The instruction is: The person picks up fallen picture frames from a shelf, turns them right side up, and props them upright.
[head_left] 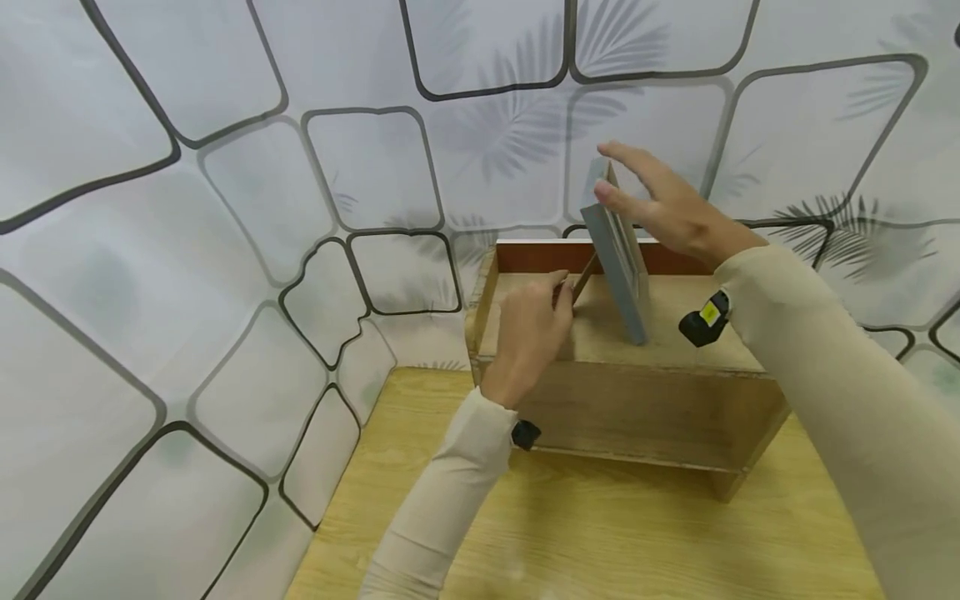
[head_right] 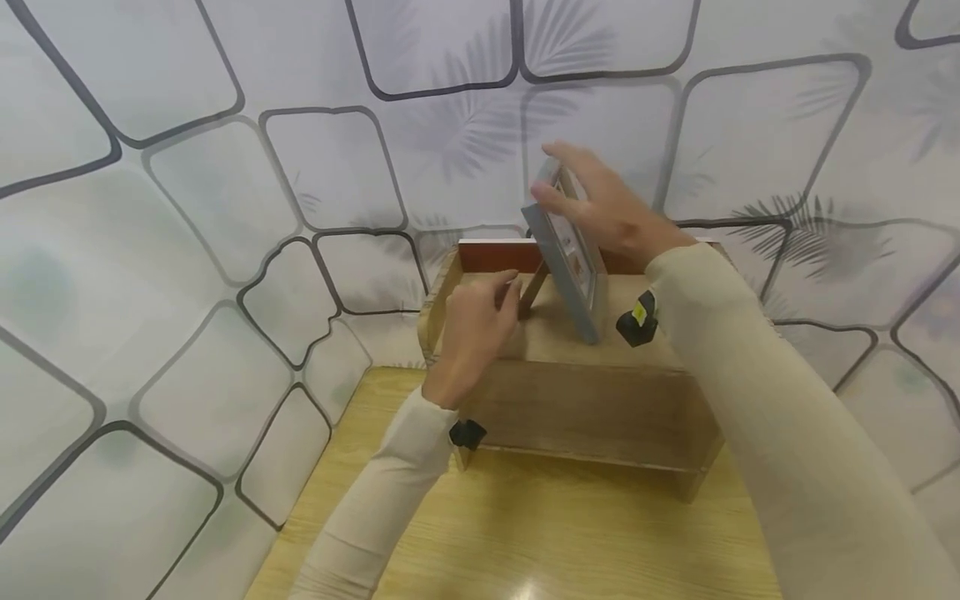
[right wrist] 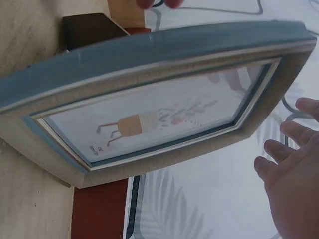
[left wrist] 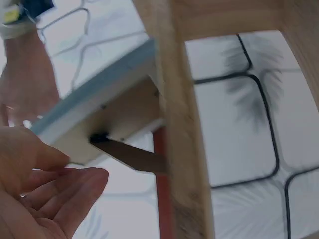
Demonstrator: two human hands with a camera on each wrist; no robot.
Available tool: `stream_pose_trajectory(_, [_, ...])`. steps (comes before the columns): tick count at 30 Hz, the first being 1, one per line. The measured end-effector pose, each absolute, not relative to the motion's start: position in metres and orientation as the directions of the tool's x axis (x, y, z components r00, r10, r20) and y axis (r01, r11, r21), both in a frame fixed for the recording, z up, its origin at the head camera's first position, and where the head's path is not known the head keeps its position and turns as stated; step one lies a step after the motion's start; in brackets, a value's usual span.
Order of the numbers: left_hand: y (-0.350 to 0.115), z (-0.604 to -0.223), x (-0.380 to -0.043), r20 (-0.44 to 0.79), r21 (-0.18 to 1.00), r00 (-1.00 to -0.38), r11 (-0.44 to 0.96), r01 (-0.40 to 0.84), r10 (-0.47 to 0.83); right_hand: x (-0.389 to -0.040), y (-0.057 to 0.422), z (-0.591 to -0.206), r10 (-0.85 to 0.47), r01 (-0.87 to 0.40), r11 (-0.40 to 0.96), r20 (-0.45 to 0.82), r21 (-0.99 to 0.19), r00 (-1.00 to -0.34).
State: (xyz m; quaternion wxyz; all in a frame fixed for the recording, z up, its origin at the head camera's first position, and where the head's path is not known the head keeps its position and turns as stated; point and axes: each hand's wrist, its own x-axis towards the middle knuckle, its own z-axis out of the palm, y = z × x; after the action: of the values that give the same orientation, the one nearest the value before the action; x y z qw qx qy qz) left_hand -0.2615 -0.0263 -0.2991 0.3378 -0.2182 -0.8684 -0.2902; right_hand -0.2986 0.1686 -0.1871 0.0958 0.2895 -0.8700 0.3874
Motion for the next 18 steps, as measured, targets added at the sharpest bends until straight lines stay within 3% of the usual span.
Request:
stream_pose_trajectory(4, [-0.02,-0.291,-0.253,0.735,0.418,-0.656,0.644,0.64,0.175,-0.31,0.174,-0.186,-0.4,-0.571,0.456,0.416,-0.683,-0.817])
stream_pose_trajectory(10, [-0.007,-0.287,-0.249,0.683,0.526,-0.712,0.565,0.635,0.164,-0.329,0.178,-0.187,-0.373,-0.533,0.421,0.396,-0.733,-0.839])
stream_pose_trajectory(18, [0.006,-0.292,-0.254,0.647,0.534,-0.745,0.601,0.595,0.164,-0.348,0.176,-0.191,-0.373,-0.501,0.461,0.352,-0.732,-0.858])
